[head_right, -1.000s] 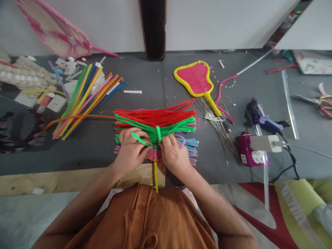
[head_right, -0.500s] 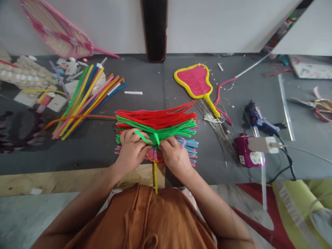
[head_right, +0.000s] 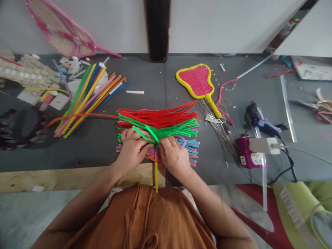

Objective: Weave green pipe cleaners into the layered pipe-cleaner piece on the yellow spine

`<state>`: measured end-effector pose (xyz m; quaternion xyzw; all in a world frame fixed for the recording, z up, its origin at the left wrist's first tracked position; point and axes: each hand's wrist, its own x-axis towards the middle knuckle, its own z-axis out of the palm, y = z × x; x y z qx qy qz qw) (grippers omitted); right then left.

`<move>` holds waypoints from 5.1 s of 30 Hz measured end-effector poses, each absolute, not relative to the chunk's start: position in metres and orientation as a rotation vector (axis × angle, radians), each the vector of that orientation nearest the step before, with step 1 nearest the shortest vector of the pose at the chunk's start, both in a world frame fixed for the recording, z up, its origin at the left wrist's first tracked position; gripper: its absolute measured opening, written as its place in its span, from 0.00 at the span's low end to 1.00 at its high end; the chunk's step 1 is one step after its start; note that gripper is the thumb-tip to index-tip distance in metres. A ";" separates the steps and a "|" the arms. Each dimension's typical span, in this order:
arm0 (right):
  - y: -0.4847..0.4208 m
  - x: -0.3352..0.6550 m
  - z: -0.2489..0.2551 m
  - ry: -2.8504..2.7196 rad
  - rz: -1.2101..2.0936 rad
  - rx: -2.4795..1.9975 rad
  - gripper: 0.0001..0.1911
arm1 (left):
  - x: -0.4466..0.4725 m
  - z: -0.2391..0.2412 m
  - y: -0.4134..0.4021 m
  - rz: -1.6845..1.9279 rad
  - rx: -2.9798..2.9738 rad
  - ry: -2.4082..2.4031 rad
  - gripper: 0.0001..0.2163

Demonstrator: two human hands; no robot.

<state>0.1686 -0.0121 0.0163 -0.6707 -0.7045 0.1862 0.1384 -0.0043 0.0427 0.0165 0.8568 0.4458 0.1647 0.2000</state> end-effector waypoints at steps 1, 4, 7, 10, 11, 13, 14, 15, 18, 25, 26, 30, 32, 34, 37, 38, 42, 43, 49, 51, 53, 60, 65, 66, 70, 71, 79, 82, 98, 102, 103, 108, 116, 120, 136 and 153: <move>-0.012 0.169 0.016 -2.033 0.539 -1.929 0.11 | -0.005 0.016 0.043 0.475 2.378 1.245 0.08; -0.013 0.170 0.014 -2.016 0.535 -1.926 0.12 | -0.006 0.016 0.044 0.487 2.358 1.246 0.07; -0.013 0.170 0.012 -1.998 0.516 -1.933 0.12 | -0.006 0.016 0.044 0.453 2.389 1.229 0.09; -0.013 0.171 0.010 -1.995 0.502 -1.894 0.12 | -0.005 0.014 0.043 0.446 2.407 1.254 0.10; -0.013 0.171 0.010 -1.993 0.500 -1.884 0.12 | -0.005 0.012 0.042 0.448 2.411 1.275 0.11; -0.014 0.171 0.008 -1.988 0.496 -1.877 0.12 | -0.003 0.009 0.041 0.453 2.421 1.316 0.10; -0.014 0.171 0.008 -1.985 0.491 -1.876 0.12 | -0.003 0.008 0.041 0.454 2.422 1.332 0.09; -0.015 0.171 0.007 -1.982 0.481 -1.875 0.12 | -0.002 0.006 0.040 0.451 2.420 1.342 0.09; -0.017 0.171 0.005 -1.975 0.449 -1.854 0.13 | -0.001 0.005 0.039 0.446 2.404 1.353 0.08; -0.017 0.170 0.003 -1.958 0.423 -1.842 0.13 | 0.001 0.011 0.037 0.494 2.352 1.355 0.06; -0.017 0.170 0.003 -1.955 0.426 -1.847 0.13 | 0.001 0.011 0.037 0.518 2.340 1.360 0.06; -0.017 0.170 0.003 -1.954 0.435 -1.819 0.13 | 0.001 0.011 0.037 0.574 2.315 1.367 0.07; -0.017 0.170 0.003 -1.962 0.440 -1.802 0.13 | 0.002 0.011 0.037 0.579 2.330 1.350 0.07; -0.017 0.170 0.004 -1.963 0.446 -1.797 0.13 | 0.003 0.013 0.037 0.566 2.354 1.323 0.08; -0.016 0.169 0.005 -1.963 0.446 -1.801 0.13 | 0.005 0.020 0.037 0.531 2.410 1.257 0.09; -0.015 0.169 0.005 -1.967 0.441 -1.805 0.14 | 0.006 0.022 0.037 0.523 2.428 1.233 0.09; -0.015 0.169 0.005 -1.956 0.432 -1.801 0.14 | 0.007 0.028 0.039 0.511 2.431 1.198 0.09; -0.015 0.170 0.006 -1.946 0.451 -1.787 0.14 | 0.007 0.028 0.039 0.507 2.421 1.205 0.11; -0.013 0.178 0.023 -1.776 0.644 -1.729 0.14 | 0.004 0.022 0.042 0.513 2.377 1.192 0.17; -0.009 0.177 0.028 -1.683 0.760 -1.709 0.13 | 0.003 0.021 0.043 0.504 2.369 1.183 0.17; -0.003 0.176 0.030 -1.601 0.867 -1.636 0.11 | 0.003 0.021 0.043 0.494 2.357 1.187 0.16; -0.004 0.179 0.028 -1.196 1.270 -1.575 0.16 | 0.005 0.021 0.041 0.480 2.234 1.295 0.13; -0.018 0.189 0.025 -1.087 1.300 -1.638 0.19 | 0.008 0.020 0.042 0.530 2.138 1.471 0.08; -0.020 0.190 0.023 -1.072 1.299 -1.646 0.19 | 0.009 0.020 0.042 0.547 2.124 1.487 0.07; -0.024 0.193 0.020 -1.035 1.303 -1.668 0.21 | 0.009 0.022 0.043 0.601 2.078 1.540 0.02; -0.024 0.194 0.019 -1.030 1.304 -1.671 0.21 | 0.009 0.023 0.043 0.601 2.071 1.558 0.01; -0.025 0.194 0.016 -0.977 1.308 -1.649 0.23 | 0.003 0.024 0.040 0.666 2.062 1.678 0.11; -0.024 0.194 0.016 -0.966 1.313 -1.667 0.24 | -0.005 0.020 0.039 0.770 2.061 1.712 0.16; -0.023 0.194 0.015 -1.038 1.251 -1.677 0.22 | -0.007 0.050 0.002 0.571 3.052 0.642 0.15; -0.023 0.194 0.014 -1.055 1.238 -1.677 0.22 | 0.000 0.025 0.010 0.259 3.018 0.812 0.24; -0.023 0.194 0.013 -1.045 1.246 -1.668 0.22 | -0.002 0.022 0.010 0.217 2.991 0.850 0.26; -0.025 0.194 0.012 -0.976 1.276 -1.657 0.22 | -0.006 0.026 0.005 0.090 2.887 0.983 0.28; -0.032 0.214 0.019 -0.784 1.196 -1.654 0.23 | -0.002 0.023 0.001 0.016 2.842 1.039 0.30; -0.040 0.234 0.031 -0.844 0.931 -1.714 0.16 | -0.002 0.019 0.001 0.028 2.829 1.053 0.29; -0.015 0.155 0.032 -2.427 0.214 -1.591 0.25 | -0.003 0.013 -0.002 0.148 2.761 1.086 0.15; -0.039 0.182 0.007 -2.452 0.270 -1.828 0.38 | -0.005 0.015 -0.004 0.152 2.801 1.116 0.25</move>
